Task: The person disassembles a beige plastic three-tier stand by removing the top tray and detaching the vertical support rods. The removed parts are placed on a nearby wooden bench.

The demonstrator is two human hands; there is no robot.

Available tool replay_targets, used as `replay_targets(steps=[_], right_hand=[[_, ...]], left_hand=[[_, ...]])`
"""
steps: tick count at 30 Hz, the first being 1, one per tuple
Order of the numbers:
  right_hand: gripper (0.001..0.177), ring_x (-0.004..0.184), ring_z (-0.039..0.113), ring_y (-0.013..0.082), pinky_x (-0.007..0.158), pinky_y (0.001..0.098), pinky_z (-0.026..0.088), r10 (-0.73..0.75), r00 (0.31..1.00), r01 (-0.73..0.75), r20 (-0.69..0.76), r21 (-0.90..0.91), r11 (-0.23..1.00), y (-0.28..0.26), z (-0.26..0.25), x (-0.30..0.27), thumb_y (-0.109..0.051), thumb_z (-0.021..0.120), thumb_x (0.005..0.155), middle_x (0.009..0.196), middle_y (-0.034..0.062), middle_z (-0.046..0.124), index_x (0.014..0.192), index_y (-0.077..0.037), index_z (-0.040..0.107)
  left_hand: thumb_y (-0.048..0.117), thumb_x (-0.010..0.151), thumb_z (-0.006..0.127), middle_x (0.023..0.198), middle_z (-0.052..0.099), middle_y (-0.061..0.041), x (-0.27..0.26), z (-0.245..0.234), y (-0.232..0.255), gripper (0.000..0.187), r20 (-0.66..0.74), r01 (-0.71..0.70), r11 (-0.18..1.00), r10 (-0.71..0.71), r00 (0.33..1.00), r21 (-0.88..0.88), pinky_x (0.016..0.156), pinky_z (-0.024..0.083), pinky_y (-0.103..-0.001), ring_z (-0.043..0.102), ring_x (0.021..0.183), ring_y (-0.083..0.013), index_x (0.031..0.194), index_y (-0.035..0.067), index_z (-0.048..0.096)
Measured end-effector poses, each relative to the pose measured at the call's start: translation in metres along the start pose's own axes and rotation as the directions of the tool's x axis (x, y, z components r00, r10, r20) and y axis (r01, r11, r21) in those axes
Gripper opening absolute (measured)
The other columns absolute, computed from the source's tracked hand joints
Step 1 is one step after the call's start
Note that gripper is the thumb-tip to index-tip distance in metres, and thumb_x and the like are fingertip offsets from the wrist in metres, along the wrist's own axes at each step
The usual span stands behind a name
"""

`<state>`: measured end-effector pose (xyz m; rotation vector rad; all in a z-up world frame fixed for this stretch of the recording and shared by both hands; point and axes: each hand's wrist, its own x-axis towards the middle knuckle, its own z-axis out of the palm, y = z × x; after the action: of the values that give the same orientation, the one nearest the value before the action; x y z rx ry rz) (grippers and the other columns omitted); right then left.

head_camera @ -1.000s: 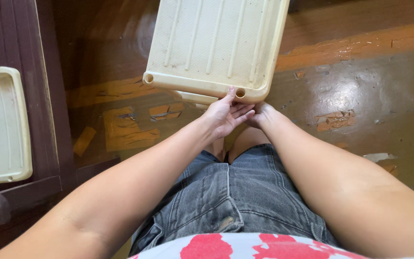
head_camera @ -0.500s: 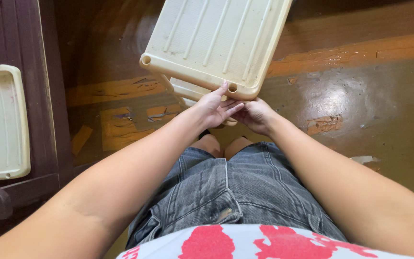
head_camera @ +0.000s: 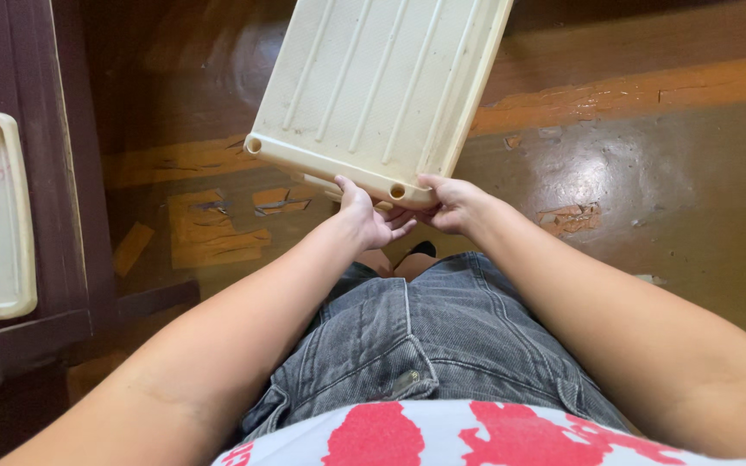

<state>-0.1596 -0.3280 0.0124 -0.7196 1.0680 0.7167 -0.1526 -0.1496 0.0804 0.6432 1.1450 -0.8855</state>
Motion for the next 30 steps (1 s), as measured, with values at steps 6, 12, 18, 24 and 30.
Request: replay_targets(steps=[6,12,18,24,30], right_hand=[[0.037,0.118,0.064,0.0274,0.097,0.0416,0.057,-0.018,0.999,0.017,-0.05,-0.032,0.999,-0.021,-0.004,0.01,-0.023,0.056,0.102,0.133,0.0165,0.061,0.134,-0.005,0.053],[0.04,0.118,0.064,0.0317,0.097,0.0445,0.058,0.107,0.994,-0.106,-0.023,0.03,0.994,-0.019,-0.016,-0.01,-0.023,0.051,0.1,0.131,0.0196,0.059,0.135,-0.003,0.052],[0.043,0.116,0.065,0.0331,0.095,0.0445,0.058,0.106,0.993,-0.111,0.054,0.104,0.988,-0.027,-0.014,-0.024,-0.018,0.05,0.095,0.129,0.0214,0.061,0.133,0.003,0.051],[0.041,0.115,0.065,0.0337,0.099,0.049,0.058,0.05,0.998,-0.047,-0.036,0.064,0.997,-0.032,-0.002,-0.036,-0.016,0.049,0.094,0.128,0.0212,0.06,0.131,0.002,0.05],[0.046,0.118,0.065,0.0362,0.104,0.0506,0.056,0.07,0.992,-0.082,0.103,0.111,0.99,-0.033,-0.004,-0.052,-0.014,0.049,0.092,0.131,0.0241,0.059,0.132,0.007,0.047]], left_hand=[[0.091,0.078,-0.003,0.126,0.063,-0.022,-0.003,0.001,0.009,0.112,0.083,-0.061,0.966,0.041,0.996,0.253,0.107,0.043,-0.057,0.059,0.122,-0.0312,0.153,0.019,0.04],[0.083,0.09,0.006,0.141,0.058,-0.021,0.011,-0.011,0.011,0.103,0.1,-0.029,0.907,-0.014,0.995,0.421,0.111,0.042,-0.053,0.051,0.133,-0.0325,0.155,0.01,0.038],[0.062,0.101,0.031,0.145,0.052,-0.023,0.015,-0.029,0.019,0.074,0.131,-0.224,0.957,0.202,0.971,0.186,0.114,0.041,-0.053,0.051,0.136,-0.0323,0.151,0.008,0.037],[0.039,0.1,0.056,0.133,0.058,-0.015,0.023,-0.017,0.008,0.051,0.305,-0.213,0.977,0.195,0.932,0.028,0.11,0.049,-0.048,0.055,0.128,-0.028,0.137,0.005,0.05],[0.023,0.088,0.078,0.119,0.061,-0.001,0.027,-0.005,-0.018,0.022,0.219,-0.232,0.934,0.174,0.96,0.273,0.094,0.053,-0.037,0.056,0.109,-0.019,0.108,0.017,0.071]])
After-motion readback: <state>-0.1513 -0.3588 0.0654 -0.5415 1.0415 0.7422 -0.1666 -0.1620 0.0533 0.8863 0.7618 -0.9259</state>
